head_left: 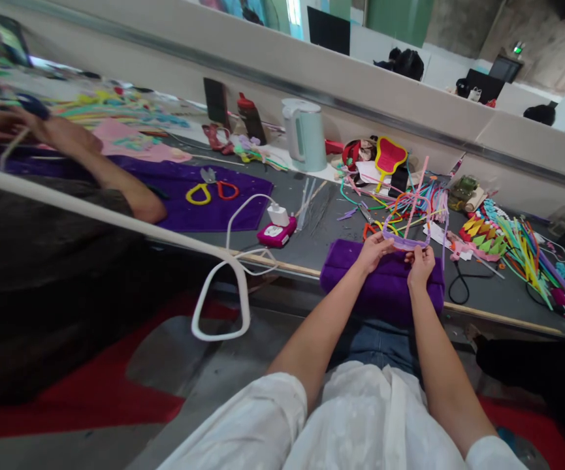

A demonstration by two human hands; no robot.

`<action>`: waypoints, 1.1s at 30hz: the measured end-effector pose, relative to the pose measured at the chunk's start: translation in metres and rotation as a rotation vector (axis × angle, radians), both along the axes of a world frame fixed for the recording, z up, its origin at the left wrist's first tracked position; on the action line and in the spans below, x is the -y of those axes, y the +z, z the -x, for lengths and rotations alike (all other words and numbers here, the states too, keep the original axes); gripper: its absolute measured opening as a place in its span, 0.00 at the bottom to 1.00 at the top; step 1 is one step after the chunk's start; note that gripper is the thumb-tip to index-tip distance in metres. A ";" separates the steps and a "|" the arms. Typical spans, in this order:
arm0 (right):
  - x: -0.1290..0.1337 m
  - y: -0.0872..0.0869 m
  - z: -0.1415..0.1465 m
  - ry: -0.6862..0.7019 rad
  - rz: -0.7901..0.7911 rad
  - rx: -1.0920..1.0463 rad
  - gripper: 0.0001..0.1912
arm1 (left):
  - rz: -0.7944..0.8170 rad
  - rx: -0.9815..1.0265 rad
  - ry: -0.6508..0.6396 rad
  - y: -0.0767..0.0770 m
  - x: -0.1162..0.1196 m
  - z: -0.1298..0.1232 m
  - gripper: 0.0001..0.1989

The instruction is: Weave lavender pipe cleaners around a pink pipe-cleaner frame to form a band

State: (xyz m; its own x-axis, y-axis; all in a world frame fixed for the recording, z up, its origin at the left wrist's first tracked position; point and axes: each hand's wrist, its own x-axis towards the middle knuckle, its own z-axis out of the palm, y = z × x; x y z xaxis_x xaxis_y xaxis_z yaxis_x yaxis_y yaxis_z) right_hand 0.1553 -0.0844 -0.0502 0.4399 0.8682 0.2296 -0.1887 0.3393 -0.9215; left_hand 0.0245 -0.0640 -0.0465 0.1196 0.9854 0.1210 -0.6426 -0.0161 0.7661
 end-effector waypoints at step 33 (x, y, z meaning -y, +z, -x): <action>-0.003 -0.002 -0.002 -0.031 0.036 -0.087 0.17 | -0.015 0.026 0.244 -0.002 -0.003 -0.002 0.18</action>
State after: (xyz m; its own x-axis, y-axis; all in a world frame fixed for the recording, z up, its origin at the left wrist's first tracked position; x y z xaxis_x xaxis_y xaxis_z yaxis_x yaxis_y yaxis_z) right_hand 0.1574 -0.0818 -0.0526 0.4834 0.8610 0.1583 -0.2580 0.3130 -0.9140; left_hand 0.0268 -0.0612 -0.0480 -0.1246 0.9828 0.1363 -0.6376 -0.1845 0.7480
